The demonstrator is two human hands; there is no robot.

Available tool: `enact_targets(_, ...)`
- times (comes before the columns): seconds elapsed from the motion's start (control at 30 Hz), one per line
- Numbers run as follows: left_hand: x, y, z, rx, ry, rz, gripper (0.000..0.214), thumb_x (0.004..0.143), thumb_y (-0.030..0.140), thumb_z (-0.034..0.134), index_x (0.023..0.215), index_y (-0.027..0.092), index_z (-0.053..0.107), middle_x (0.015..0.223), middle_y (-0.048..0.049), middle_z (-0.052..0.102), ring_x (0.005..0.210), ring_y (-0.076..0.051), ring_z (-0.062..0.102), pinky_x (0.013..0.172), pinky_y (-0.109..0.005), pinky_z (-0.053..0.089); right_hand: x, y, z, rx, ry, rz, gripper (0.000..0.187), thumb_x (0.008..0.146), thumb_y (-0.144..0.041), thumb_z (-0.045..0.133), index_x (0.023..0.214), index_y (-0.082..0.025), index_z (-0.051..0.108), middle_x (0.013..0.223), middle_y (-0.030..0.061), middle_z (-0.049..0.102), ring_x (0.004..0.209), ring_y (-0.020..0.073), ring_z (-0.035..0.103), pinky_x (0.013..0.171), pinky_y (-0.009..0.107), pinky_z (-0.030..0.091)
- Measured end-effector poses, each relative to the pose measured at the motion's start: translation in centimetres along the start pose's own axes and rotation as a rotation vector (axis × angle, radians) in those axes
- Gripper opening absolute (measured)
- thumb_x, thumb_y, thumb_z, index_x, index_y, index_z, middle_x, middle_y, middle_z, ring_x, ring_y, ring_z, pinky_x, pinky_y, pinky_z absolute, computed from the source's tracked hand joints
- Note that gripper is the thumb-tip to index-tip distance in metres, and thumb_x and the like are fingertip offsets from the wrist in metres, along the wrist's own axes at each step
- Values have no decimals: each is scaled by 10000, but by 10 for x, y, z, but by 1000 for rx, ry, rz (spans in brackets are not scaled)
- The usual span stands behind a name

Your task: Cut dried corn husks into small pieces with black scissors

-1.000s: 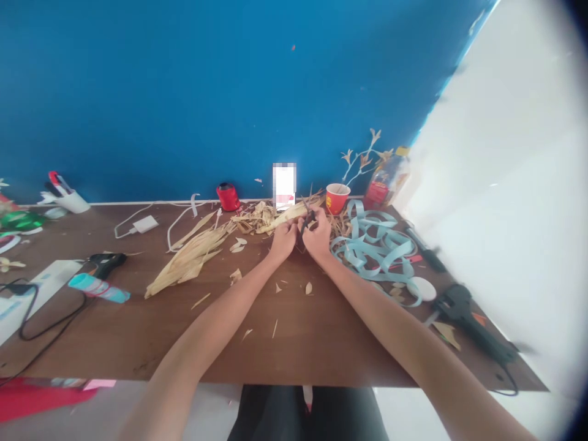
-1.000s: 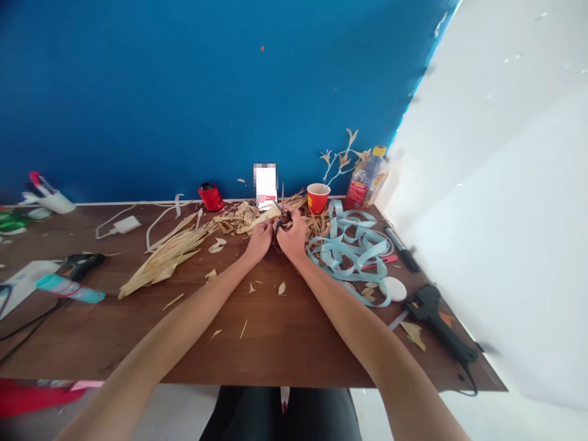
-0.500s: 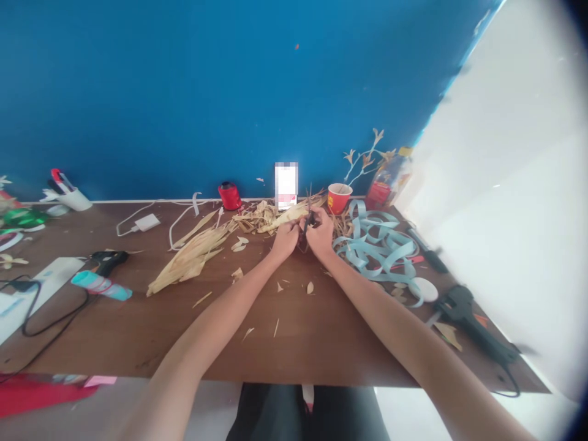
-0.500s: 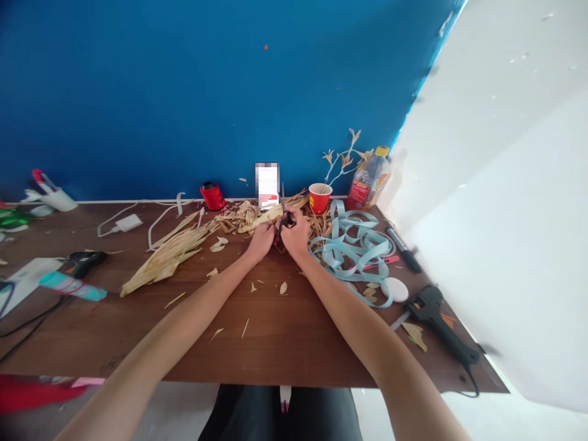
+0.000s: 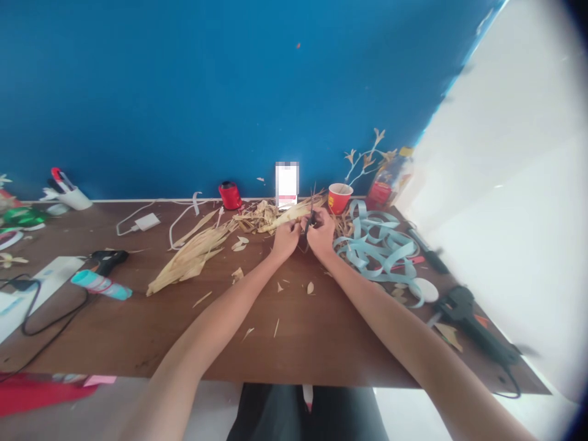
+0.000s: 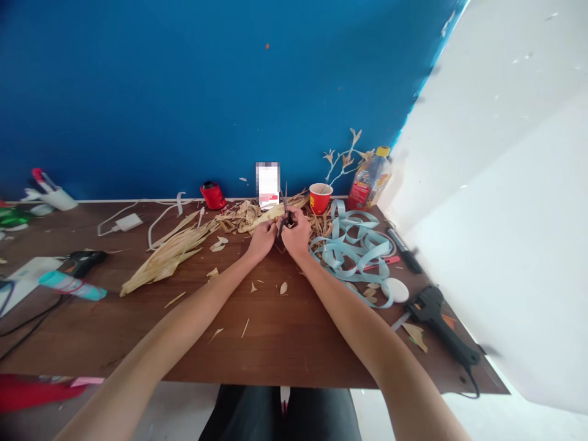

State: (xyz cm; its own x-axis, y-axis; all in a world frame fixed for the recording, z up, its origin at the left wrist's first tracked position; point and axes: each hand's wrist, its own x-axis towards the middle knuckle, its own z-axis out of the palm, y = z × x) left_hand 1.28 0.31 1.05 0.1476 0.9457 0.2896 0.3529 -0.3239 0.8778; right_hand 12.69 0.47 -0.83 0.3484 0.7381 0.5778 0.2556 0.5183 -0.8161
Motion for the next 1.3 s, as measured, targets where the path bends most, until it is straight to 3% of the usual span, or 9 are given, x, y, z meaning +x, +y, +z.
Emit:
enact_targets(0.43, 0, -5, -1, 12, 36, 6, 353, 885, 382, 458, 599, 175, 433, 528, 27, 414, 539, -113, 371, 548, -264, 248, -3, -5, -1, 16, -60, 6, 341, 719, -233, 608, 1058, -197, 603, 856, 29, 691, 795, 185, 659, 777, 333, 539)
enact_targets(0.87, -2, -3, -2, 27, 54, 40, 419, 927, 447, 409, 671, 152, 560, 584, 2, 498, 563, -121, 411, 574, -260, 288, -2, -8, 0, 35, -79, -8, 326, 722, -227, 626, 1047, -201, 610, 855, 27, 701, 795, 189, 678, 798, 345, 549)
enact_targets(1.3, -2, -6, 1, -24, 100, 26, 409, 917, 483, 427, 685, 170, 554, 543, 3, 493, 544, -132, 436, 562, -257, 323, -4, -9, 0, -2, -65, -6, 307, 749, -279, 620, 1046, -202, 614, 877, 35, 706, 808, 195, 677, 736, 315, 545)
